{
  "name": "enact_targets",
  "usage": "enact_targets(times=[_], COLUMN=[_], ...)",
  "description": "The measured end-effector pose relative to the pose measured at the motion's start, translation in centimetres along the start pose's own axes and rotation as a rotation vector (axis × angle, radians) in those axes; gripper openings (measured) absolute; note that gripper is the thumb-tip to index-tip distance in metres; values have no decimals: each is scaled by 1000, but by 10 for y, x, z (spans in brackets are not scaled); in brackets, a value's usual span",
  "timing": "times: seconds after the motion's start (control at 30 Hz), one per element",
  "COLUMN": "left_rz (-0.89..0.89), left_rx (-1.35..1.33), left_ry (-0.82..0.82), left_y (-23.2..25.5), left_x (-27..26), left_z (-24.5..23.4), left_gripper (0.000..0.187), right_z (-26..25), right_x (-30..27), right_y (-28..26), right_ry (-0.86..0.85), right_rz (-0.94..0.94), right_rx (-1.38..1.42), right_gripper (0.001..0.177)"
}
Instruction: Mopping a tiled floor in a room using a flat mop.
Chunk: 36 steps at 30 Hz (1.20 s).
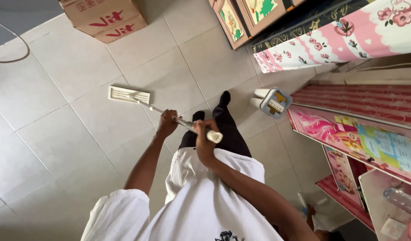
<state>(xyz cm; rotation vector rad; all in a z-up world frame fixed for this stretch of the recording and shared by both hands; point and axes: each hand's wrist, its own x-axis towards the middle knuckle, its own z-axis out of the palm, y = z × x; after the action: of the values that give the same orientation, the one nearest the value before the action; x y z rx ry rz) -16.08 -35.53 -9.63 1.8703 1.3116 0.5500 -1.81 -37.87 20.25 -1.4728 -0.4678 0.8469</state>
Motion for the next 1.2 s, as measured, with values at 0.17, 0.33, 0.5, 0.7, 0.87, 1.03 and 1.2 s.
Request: enact_targets(times=[0.17, 0.33, 0.5, 0.7, 0.87, 1.03, 1.2], left_rz=[-128, -216, -331, -326, -324, -229, -116], left_rx=[-109, -141, -287, -330, -457, -526, -627], left_ry=[223, 290, 108, 104, 130, 45, -86], left_y=[21, 52, 117, 153, 225, 271, 318], left_x=[-35, -70, -69, -34, 7, 44, 73], left_z=[-34, -52, -64, 4, 30, 70, 108], left_gripper=[36, 32, 20, 17, 11, 7, 11], right_z=[5, 2, -17, -48, -85, -136, -191], right_x=[-16, -21, 12, 77, 114, 140, 155], right_y=[-8, -22, -44, -122, -159, -182, -204], right_ry=[-358, -743, -1062, -1379, -1470, -1427, -1338], right_rz=[-25, 21, -33, -46, -132, -217, -221], right_rx=[-62, 24, -18, -24, -122, -209, -271], right_gripper=[23, 25, 19, 18, 21, 27, 27])
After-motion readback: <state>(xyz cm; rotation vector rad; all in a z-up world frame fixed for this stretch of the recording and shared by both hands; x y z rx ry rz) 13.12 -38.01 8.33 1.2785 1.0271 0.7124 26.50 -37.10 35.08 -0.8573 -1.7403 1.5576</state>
